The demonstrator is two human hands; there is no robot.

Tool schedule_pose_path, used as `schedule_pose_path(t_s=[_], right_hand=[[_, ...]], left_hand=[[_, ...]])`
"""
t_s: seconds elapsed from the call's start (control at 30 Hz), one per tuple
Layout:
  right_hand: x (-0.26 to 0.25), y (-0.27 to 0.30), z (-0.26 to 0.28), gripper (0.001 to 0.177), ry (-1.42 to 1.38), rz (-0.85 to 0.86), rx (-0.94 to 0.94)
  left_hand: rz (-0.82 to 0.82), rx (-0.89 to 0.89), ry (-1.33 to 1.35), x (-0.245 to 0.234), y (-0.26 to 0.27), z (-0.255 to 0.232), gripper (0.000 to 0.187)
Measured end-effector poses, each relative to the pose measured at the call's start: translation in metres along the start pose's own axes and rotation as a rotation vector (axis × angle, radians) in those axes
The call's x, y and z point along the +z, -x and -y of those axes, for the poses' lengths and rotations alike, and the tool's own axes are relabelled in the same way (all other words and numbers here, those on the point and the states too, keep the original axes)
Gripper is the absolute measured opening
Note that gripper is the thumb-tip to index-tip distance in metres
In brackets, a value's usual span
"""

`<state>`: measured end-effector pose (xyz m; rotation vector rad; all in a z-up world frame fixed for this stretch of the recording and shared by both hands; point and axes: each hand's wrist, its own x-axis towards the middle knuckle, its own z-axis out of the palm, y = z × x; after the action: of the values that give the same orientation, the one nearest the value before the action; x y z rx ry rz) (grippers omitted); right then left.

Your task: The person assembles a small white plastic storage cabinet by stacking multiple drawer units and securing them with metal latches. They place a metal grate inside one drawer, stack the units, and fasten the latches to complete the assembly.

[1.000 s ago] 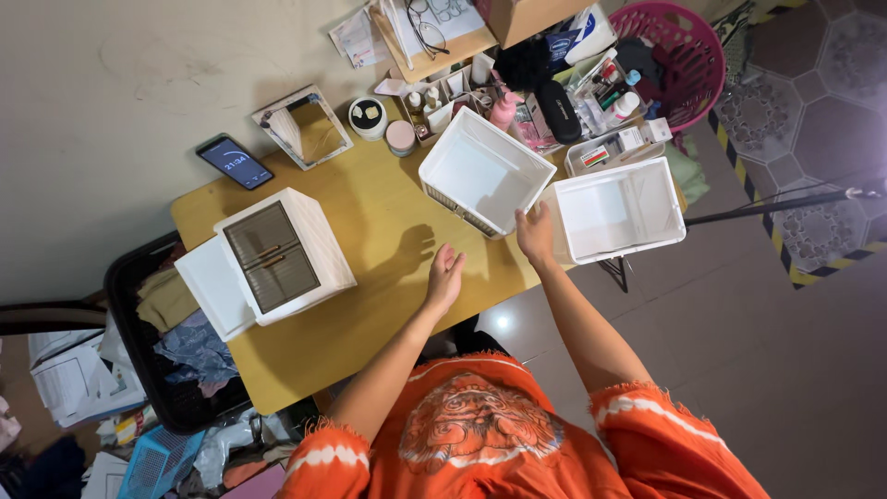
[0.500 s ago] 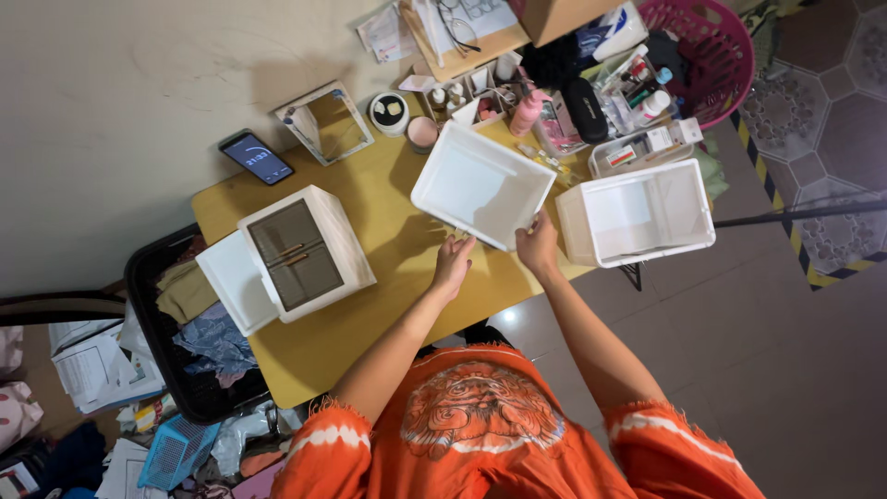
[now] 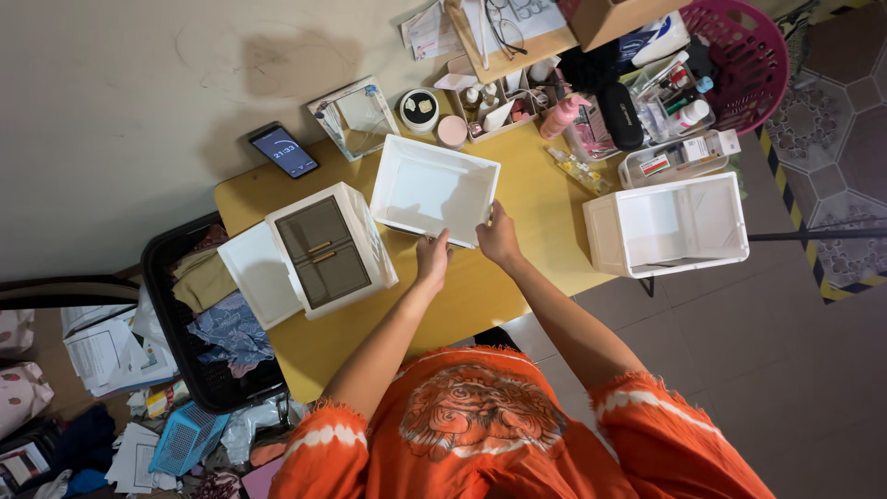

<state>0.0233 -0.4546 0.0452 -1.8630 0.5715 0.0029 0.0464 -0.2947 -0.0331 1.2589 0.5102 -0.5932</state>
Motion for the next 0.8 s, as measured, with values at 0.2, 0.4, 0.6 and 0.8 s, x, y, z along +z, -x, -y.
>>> schedule_pose_path(t_s=[0.2,0.4,0.6,0.8], right_hand=[[0.01,-0.003,0.003,0.063,-0.032,0.011,0.032],[0.015,-0.002,-0.015,0.061,-0.059,-0.025,-0.066],[-0.001,0.021,-0.026,0.078,0.054,-0.064,-0.045],[-0.073,0.098,-0.039,0.075,0.067,-0.286,-0.067]], left_hand=[[-0.017,-0.026,0.02,-0.011,-0.009,0.006,0.02],[0.028,0.06,-0.031,-0.014,-0.005,0.009,0.023],[-0.05,0.234,-0.22,-0.005,0.014,0.023,0.038],[0.113,0.069,-0.19,0.043,0.053,0.064,0.048]])
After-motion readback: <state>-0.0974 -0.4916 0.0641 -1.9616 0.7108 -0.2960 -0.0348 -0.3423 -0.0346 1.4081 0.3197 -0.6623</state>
